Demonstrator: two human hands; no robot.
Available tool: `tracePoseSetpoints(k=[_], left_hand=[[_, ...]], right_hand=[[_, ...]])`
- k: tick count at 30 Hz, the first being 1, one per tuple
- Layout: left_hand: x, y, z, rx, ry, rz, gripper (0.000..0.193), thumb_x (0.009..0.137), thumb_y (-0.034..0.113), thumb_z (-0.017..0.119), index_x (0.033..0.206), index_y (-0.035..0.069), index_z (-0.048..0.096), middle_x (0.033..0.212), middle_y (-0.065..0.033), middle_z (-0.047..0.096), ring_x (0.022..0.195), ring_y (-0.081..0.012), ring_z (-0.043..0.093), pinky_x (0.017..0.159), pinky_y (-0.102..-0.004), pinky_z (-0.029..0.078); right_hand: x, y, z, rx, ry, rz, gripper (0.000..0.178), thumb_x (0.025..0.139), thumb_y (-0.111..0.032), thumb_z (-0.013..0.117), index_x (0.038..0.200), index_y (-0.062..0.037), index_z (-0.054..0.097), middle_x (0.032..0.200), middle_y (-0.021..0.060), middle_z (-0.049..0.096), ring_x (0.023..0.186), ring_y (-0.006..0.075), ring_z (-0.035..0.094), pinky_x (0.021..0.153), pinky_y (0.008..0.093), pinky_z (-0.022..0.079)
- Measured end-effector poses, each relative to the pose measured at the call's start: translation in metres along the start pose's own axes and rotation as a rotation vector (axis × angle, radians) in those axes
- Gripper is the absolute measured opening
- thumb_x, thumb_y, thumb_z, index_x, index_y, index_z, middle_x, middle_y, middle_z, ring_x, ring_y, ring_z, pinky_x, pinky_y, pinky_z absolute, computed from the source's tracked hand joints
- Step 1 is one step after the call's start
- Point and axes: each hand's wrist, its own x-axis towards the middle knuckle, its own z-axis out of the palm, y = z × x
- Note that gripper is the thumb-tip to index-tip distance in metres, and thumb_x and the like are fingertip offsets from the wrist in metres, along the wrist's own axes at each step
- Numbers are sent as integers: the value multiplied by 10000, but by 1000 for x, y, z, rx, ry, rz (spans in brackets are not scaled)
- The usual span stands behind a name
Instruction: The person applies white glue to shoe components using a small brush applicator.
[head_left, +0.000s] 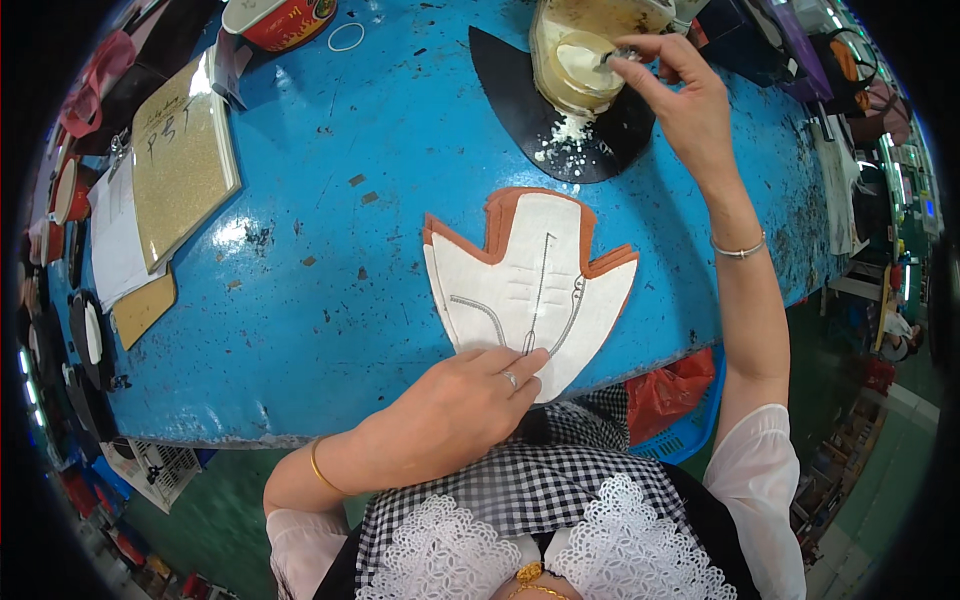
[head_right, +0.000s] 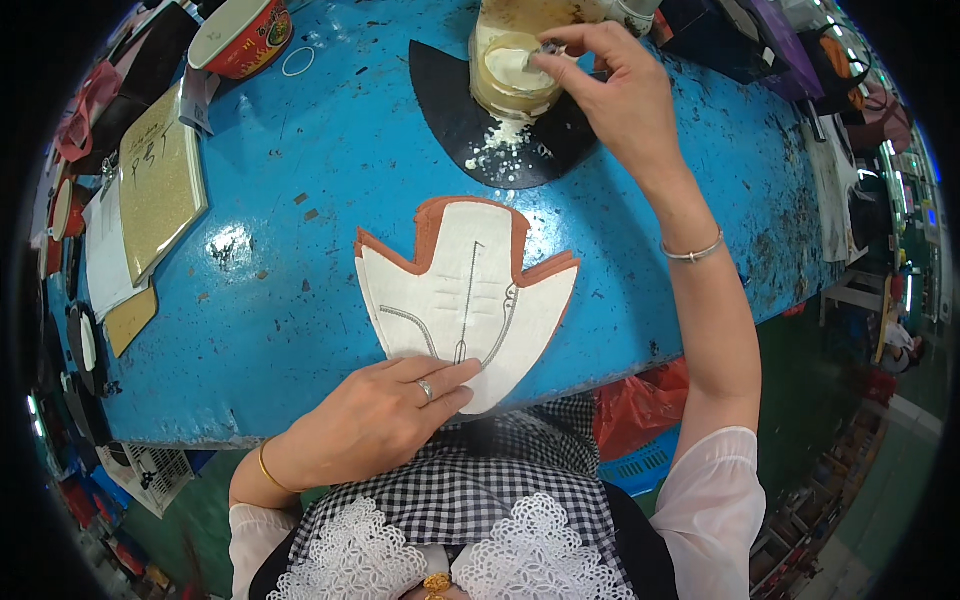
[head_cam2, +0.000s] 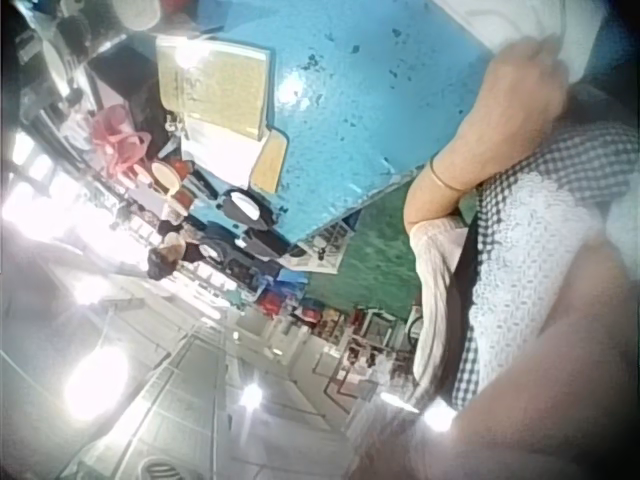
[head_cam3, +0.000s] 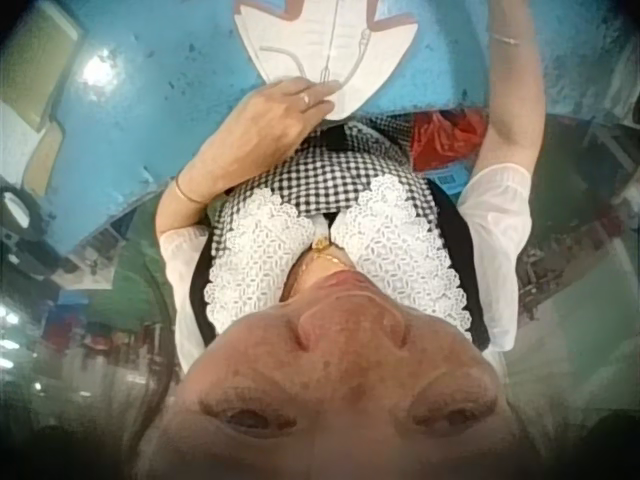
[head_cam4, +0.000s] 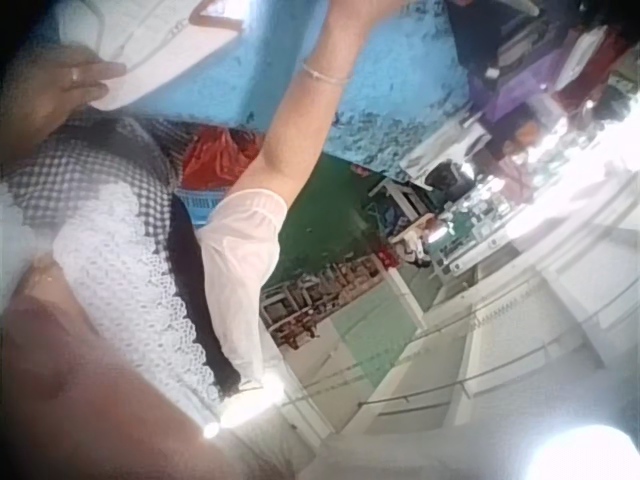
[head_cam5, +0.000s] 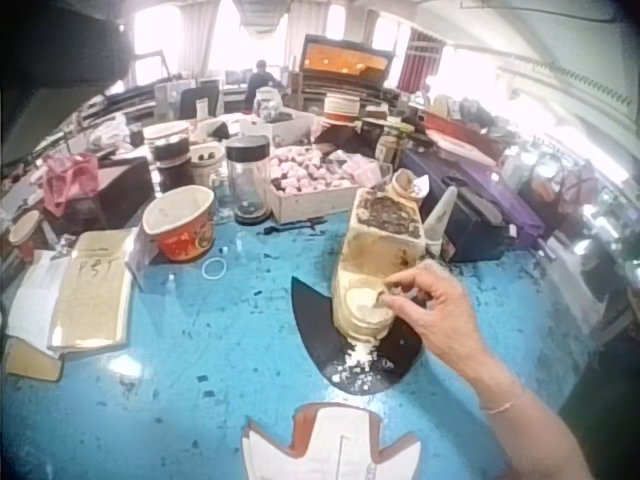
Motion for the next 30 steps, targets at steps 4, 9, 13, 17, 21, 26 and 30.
tracePoseSetpoints(k=[4,9,13,17,21,26,30], left_hand=[[0,-1,-1,2,20,4,244,796,62,670,1023,-23,699,1263,-116,670,1000,-248,651,836,-351,566],[1,-15,7,-79,108,26,179,809,110,723,960,15,715,1167,-65,713,935,-231,660,802,-350,571],[-1,-14,14,-43,137,34,198,797,114,723,976,31,709,1175,-47,705,962,-219,651,830,-369,549],[-1,5,12,203,68,49,264,803,94,669,1060,38,686,1240,-62,655,1047,-227,621,897,-393,504],[-3,17,16,327,20,8,334,818,83,605,1144,21,644,1296,-103,580,1106,-251,586,948,-403,467],[-5,15,18,338,50,0,335,820,72,595,1142,-10,631,1292,-130,557,1104,-266,583,926,-384,492],[-7,4,14,109,96,-29,317,776,34,628,1091,16,658,1119,-98,620,1013,-271,616,843,-372,523]], right_hand=[[-16,-5,-1,-73,-14,-158,216,854,-159,781,1062,-103,769,833,-52,593,723,51,465,654,216,416],[-32,-5,0,240,109,78,191,878,-153,774,1056,-84,766,846,-81,584,739,29,461,659,195,404],[-38,-4,8,445,95,286,209,921,-194,748,1085,-65,749,874,-76,596,767,28,476,689,199,410],[-54,3,4,767,166,422,254,955,-227,709,1123,-37,717,893,-51,610,816,42,517,742,225,444],[-92,0,8,1110,195,626,252,996,-213,647,1154,-19,678,919,-23,622,856,70,553,786,263,479],[-114,-4,8,1181,264,571,242,1006,-193,633,1154,-4,666,913,-8,622,830,77,557,760,259,492],[-114,0,11,1206,264,528,230,1003,-181,637,1147,-3,668,908,-5,626,814,74,560,746,252,502]])
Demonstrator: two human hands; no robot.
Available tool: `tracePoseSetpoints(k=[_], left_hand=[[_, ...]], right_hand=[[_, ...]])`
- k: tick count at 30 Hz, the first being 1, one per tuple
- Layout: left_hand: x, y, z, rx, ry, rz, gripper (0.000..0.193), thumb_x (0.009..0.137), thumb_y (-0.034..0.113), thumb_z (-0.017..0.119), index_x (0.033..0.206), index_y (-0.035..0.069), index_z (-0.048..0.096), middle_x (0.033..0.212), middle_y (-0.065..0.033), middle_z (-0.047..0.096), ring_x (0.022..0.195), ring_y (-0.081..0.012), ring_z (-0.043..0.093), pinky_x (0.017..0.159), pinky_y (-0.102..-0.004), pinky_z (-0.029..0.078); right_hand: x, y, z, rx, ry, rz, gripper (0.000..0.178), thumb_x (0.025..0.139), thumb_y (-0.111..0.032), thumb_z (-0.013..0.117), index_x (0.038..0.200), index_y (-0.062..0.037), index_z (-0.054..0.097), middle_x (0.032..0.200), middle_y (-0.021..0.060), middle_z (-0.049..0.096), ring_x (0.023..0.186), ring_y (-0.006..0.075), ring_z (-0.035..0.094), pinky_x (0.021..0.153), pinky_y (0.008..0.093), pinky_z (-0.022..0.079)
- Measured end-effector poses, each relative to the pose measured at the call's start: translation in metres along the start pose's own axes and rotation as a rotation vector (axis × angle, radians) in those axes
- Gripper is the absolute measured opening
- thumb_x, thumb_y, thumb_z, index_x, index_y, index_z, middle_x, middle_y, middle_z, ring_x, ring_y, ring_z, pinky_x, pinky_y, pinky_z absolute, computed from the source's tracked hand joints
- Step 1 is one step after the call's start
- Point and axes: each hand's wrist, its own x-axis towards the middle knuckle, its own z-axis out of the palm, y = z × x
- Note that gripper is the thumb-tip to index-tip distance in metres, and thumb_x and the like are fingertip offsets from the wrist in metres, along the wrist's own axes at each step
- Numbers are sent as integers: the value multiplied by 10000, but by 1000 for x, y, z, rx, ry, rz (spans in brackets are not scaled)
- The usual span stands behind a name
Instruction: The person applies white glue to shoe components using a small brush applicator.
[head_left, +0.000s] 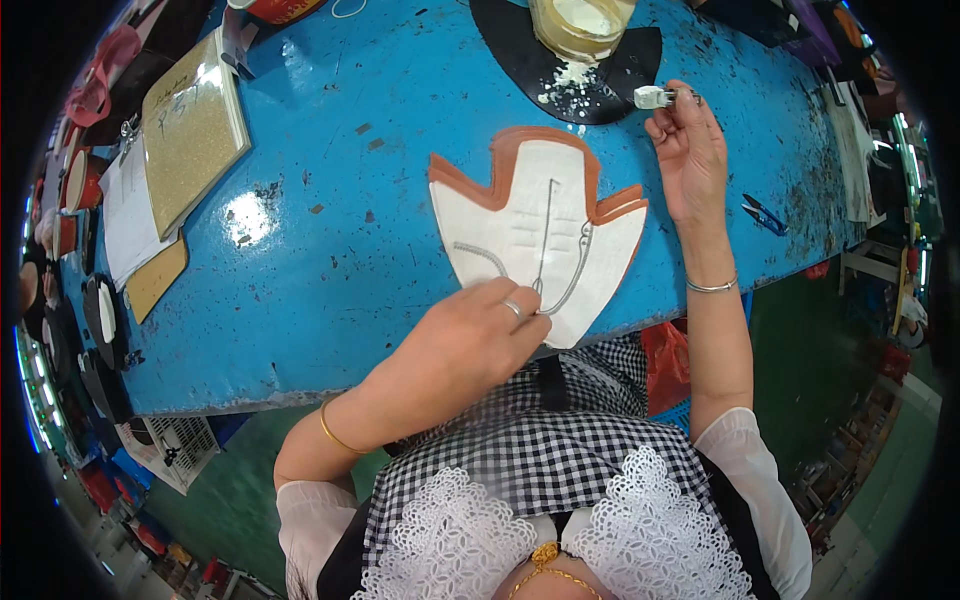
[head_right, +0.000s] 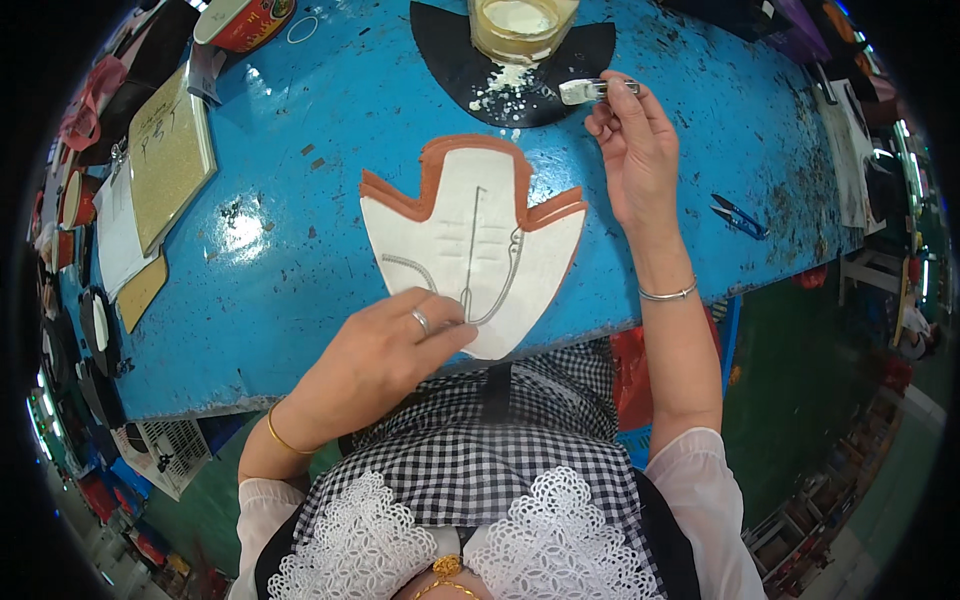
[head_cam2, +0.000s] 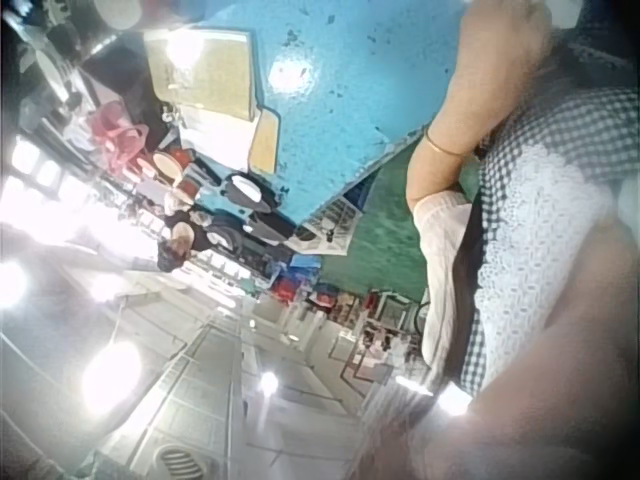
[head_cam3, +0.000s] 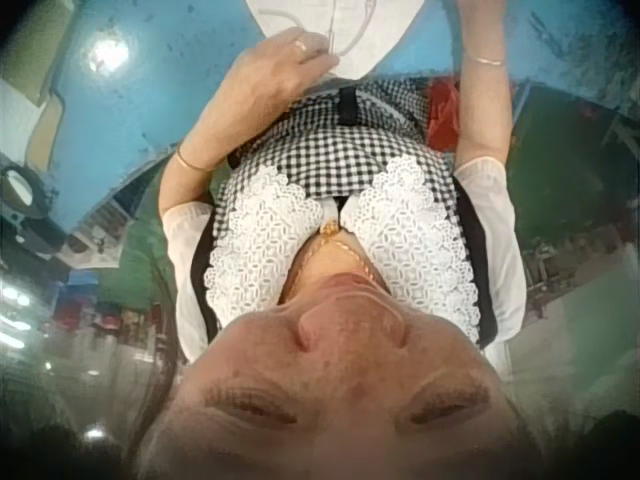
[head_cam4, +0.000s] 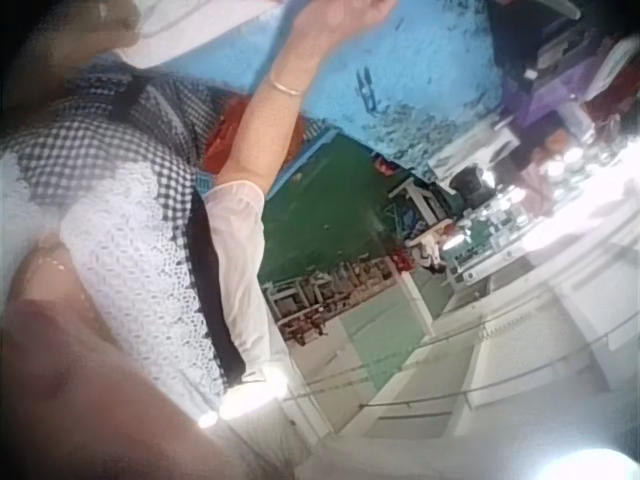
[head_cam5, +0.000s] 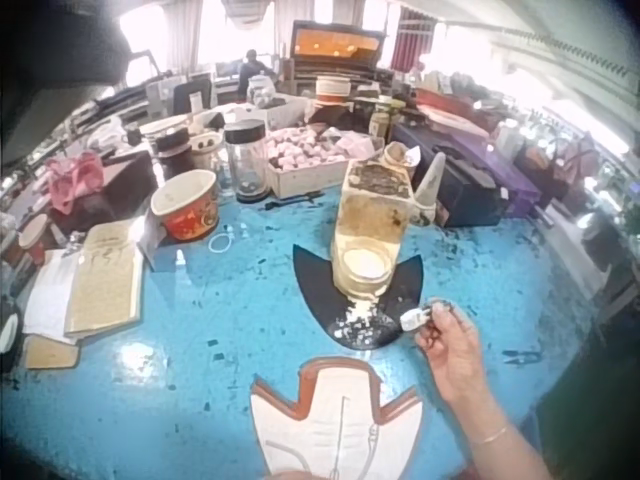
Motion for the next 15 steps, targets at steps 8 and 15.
tracePoseSetpoints(k=[8,15], left_hand=[[-2,-13,7,-305,120,-66,438,627,0,775,1049,107,721,886,-52,631,846,-283,624,728,-377,525],[-24,1,-39,-31,411,-63,344,659,38,776,1000,79,763,730,-45,505,642,-237,512,608,-347,459]], right_hand=[[1,0,-2,17,-52,-2,219,1001,-169,638,1144,-7,674,918,-8,637,823,73,571,750,249,509],[-4,-3,0,-21,-52,11,230,997,-180,643,1141,-3,674,920,-5,640,812,74,555,755,245,486]])
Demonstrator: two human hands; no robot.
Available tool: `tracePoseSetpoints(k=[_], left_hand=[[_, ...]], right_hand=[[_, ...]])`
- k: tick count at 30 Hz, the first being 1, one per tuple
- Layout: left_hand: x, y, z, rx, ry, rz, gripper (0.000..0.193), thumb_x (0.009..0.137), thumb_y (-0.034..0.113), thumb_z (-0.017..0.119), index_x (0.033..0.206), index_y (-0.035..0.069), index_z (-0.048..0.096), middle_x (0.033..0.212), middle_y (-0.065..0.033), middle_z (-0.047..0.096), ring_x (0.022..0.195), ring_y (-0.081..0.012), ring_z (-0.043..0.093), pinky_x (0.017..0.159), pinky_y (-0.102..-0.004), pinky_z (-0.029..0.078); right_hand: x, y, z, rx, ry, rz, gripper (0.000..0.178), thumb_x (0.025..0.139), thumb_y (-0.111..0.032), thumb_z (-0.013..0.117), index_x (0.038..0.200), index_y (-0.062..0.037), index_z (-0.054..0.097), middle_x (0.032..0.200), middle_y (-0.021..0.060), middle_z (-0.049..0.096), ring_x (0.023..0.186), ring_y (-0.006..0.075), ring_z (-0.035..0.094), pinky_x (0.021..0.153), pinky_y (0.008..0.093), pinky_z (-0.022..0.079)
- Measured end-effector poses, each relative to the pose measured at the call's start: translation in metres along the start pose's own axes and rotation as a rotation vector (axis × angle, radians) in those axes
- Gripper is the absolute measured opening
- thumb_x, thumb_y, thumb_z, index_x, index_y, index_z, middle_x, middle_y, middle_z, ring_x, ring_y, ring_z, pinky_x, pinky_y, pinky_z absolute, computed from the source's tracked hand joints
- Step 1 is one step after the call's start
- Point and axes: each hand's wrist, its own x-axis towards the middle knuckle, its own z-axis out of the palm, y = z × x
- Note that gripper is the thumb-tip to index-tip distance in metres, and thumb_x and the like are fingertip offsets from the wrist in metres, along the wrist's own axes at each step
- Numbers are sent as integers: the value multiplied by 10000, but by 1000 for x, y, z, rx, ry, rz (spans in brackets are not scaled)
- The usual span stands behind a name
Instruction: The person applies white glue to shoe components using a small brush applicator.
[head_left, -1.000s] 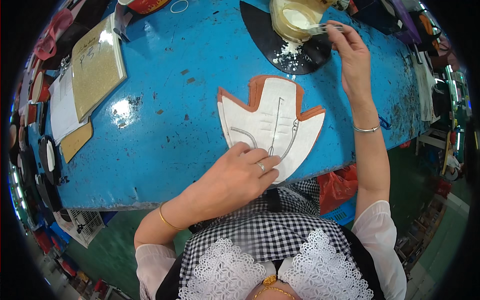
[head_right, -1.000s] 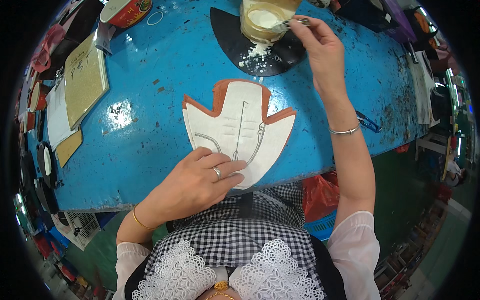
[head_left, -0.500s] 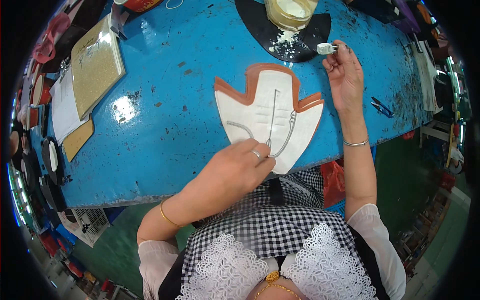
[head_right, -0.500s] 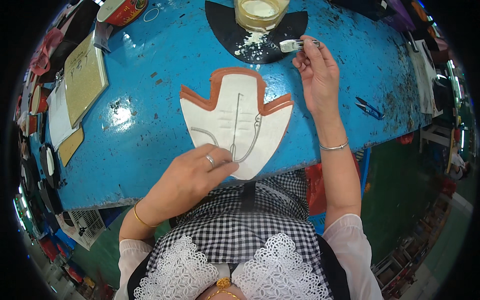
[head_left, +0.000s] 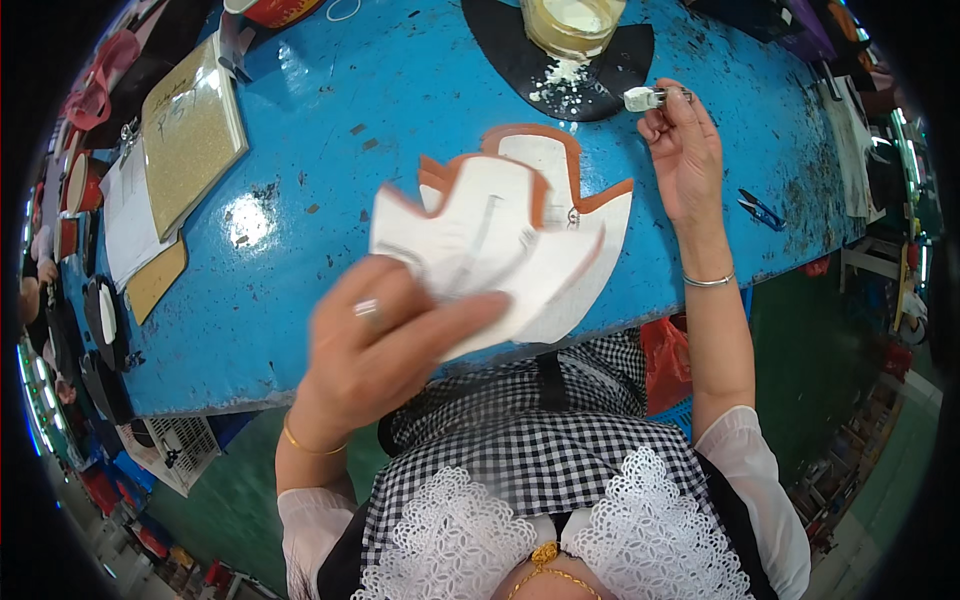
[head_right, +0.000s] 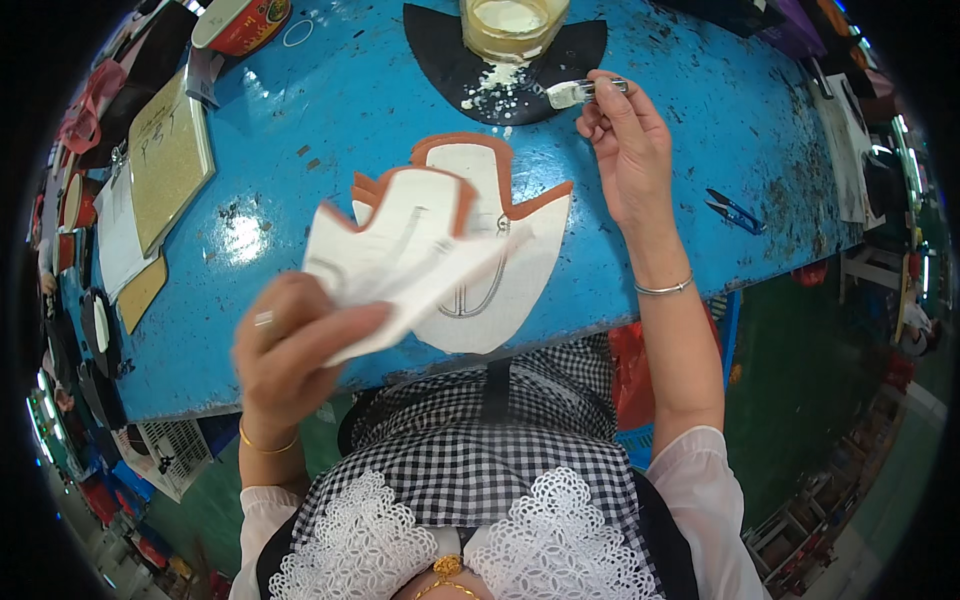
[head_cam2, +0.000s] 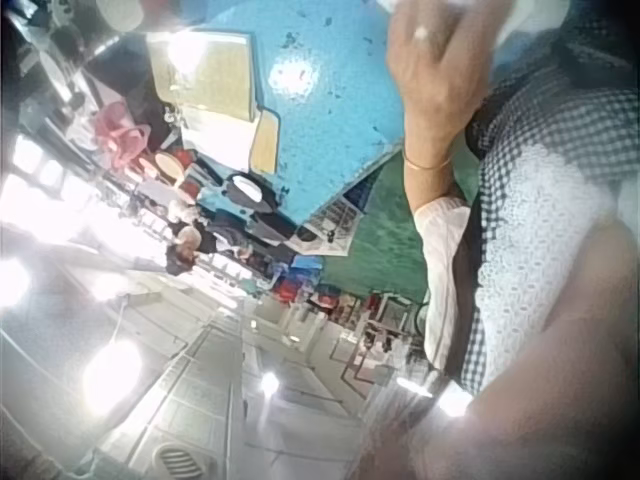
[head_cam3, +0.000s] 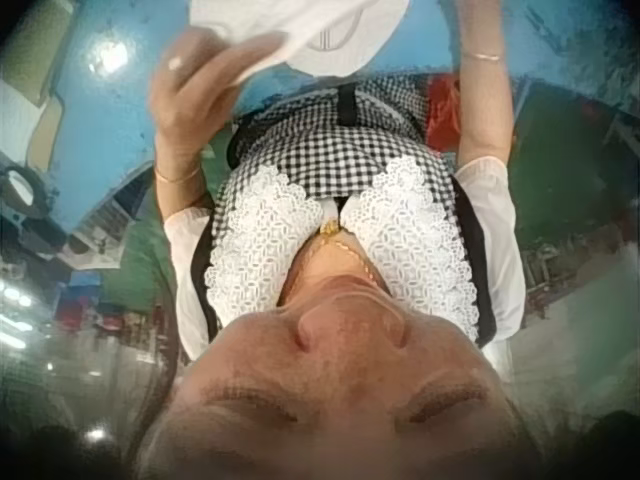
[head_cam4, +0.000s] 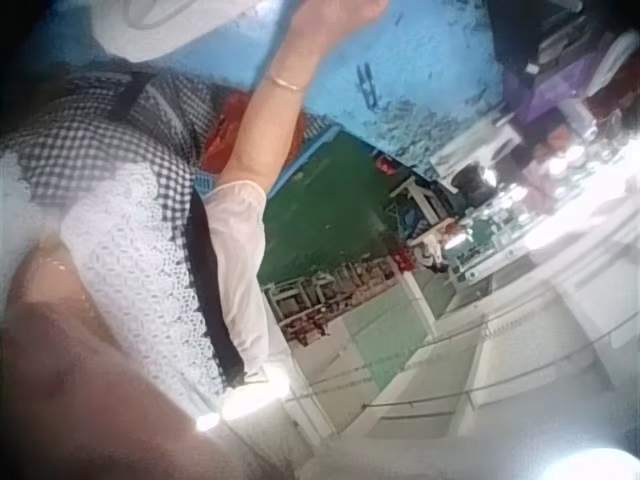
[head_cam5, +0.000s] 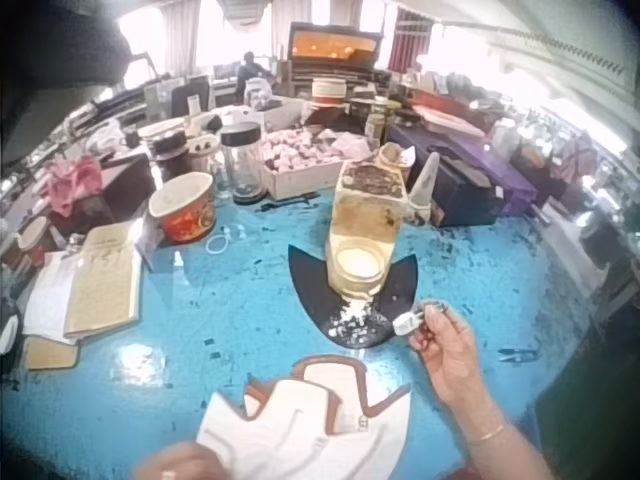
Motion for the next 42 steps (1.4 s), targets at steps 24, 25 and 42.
tracePoseSetpoints(k=[24,25,42], left_hand=[[-23,-4,75,49,-200,50,409,736,188,749,1109,33,686,1179,-62,634,1048,-236,598,866,-374,489],[-21,-4,74,34,-205,43,390,741,174,732,1100,29,687,1169,-67,638,1047,-237,599,863,-373,493],[-20,18,38,95,120,271,347,669,192,724,1011,139,706,826,25,533,736,-138,517,628,-326,428]], right_hand=[[-47,2,69,-1157,-370,-317,205,778,-158,807,955,-93,726,730,1,596,660,157,532,658,312,418],[-46,1,68,-1179,-385,-350,208,771,-152,811,951,-93,725,735,1,603,666,159,536,664,313,418],[-53,1,9,-155,4,5,214,1005,-113,608,1161,32,636,1083,52,662,920,85,587,843,244,488]])
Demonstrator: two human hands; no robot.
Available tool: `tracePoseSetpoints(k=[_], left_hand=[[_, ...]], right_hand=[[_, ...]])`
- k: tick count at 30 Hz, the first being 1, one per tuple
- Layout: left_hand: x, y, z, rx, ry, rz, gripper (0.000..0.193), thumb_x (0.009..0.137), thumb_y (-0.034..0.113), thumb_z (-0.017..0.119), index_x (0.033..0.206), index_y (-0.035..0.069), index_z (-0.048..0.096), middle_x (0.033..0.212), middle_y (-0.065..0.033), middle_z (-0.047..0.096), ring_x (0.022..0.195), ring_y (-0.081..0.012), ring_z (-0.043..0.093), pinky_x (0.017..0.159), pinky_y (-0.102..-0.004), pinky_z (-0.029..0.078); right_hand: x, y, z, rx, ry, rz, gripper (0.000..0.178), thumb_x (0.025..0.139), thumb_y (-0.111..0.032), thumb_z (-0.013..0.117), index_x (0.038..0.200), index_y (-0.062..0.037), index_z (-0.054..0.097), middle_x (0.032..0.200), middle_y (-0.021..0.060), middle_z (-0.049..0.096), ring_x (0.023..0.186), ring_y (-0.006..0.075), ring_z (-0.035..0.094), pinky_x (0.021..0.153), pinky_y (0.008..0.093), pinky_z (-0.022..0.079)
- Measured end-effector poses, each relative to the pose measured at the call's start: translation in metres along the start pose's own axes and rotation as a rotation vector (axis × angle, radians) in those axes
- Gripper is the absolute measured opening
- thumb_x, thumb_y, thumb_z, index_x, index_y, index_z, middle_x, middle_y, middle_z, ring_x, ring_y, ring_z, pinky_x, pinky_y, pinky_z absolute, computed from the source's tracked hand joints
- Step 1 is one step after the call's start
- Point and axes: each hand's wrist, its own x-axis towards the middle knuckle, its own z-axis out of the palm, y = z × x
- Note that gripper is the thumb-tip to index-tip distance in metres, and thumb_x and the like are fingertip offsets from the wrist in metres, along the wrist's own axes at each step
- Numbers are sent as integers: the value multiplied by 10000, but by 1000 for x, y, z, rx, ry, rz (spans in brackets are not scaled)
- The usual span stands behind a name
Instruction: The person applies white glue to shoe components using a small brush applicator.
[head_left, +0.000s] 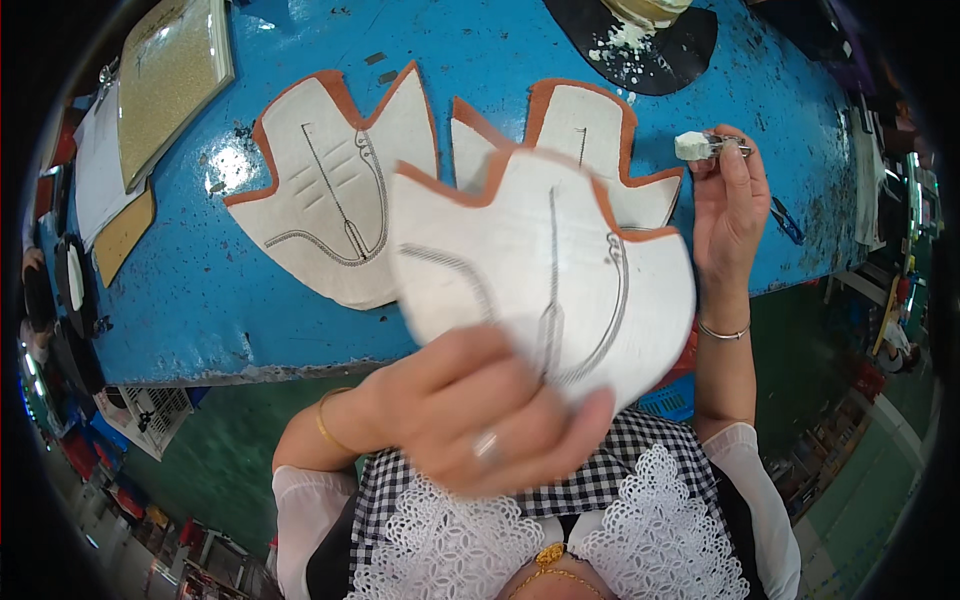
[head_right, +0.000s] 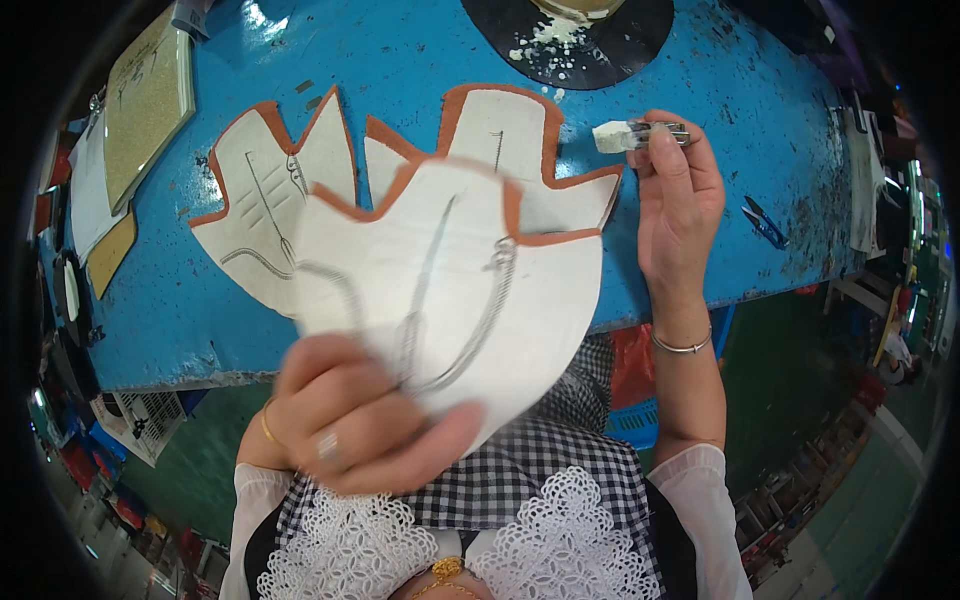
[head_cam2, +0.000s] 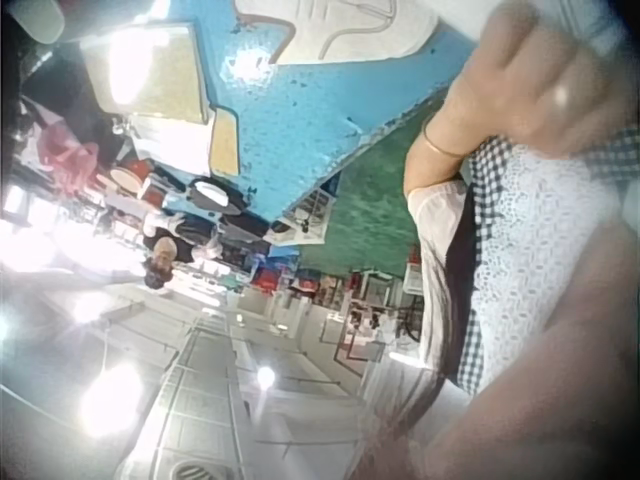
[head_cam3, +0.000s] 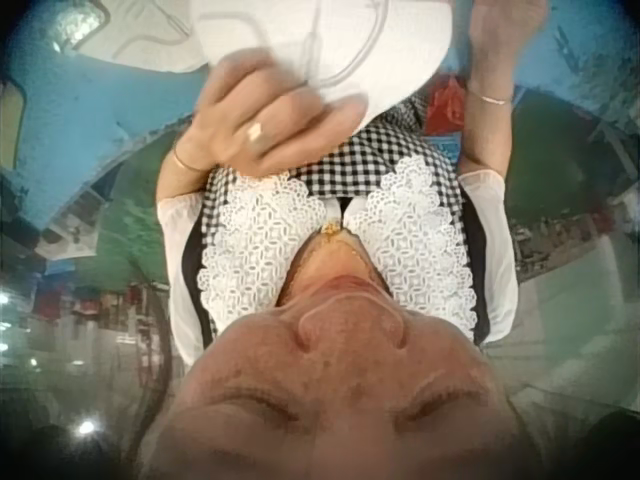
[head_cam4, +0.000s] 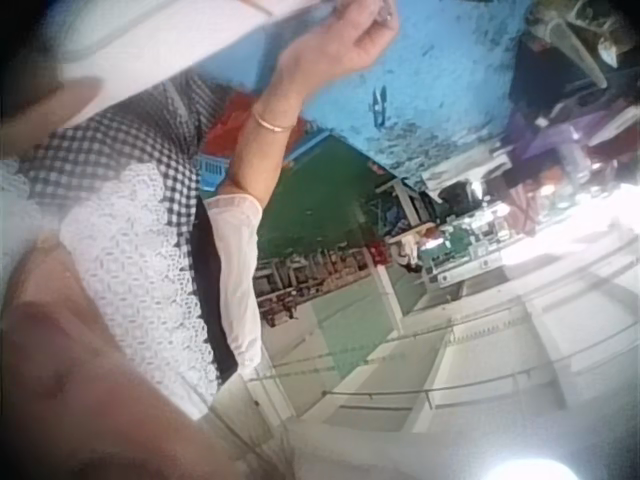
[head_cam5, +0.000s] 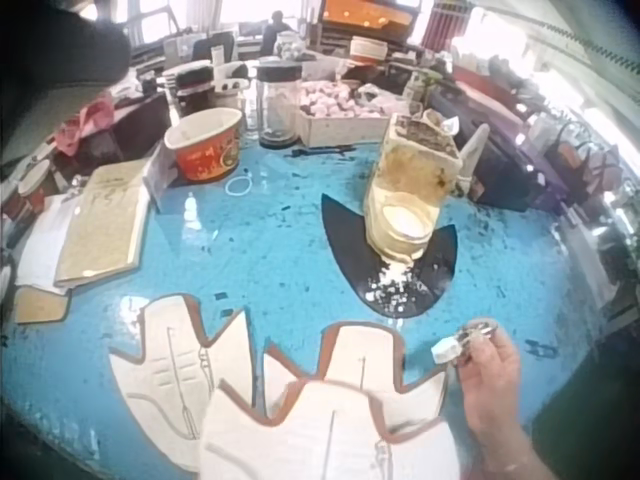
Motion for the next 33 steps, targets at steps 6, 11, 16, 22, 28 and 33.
tracePoseSetpoints(k=[6,11,16,22,28,33], left_hand=[[-36,-10,-41,440,283,-151,440,585,237,794,1020,260,738,747,59,433,687,-150,492,690,-371,441],[-37,-43,-33,325,-241,-401,483,645,129,823,1109,170,695,959,-20,579,849,-214,589,793,-406,468],[-21,-16,12,-131,-215,-349,438,664,166,823,1080,99,704,1131,-57,651,1008,-257,610,856,-416,469],[-15,-18,42,-81,-289,-234,374,740,189,767,1075,44,686,1162,-60,635,1038,-238,598,860,-385,477],[-8,-21,33,-111,-381,-227,366,748,169,754,1076,21,683,1187,-73,628,1050,-246,594,872,-380,479],[1,-26,22,-136,-446,-202,323,790,111,664,1086,-21,675,1234,-107,625,1082,-256,587,900,-387,479]], right_hand=[[-3,-6,11,-169,-43,-31,204,994,-105,628,1149,27,645,1047,56,683,921,87,611,863,240,496],[-11,-10,23,-304,-107,-44,183,975,-85,649,1125,20,655,1017,43,699,874,83,621,811,239,504],[-16,-20,44,-781,-409,-135,186,826,-78,763,1004,-45,724,893,16,705,791,109,614,765,261,464],[3,-9,58,-1073,-420,-436,190,777,-151,806,935,-86,724,751,9,644,692,168,575,777,316,426],[5,-12,58,-1089,-439,-524,202,762,-164,821,924,-97,722,766,4,650,675,170,566,776,317,415],[-15,-25,58,-1045,-633,-457,263,730,-175,851,945,-93,725,826,12,679,726,157,599,768,308,433]])
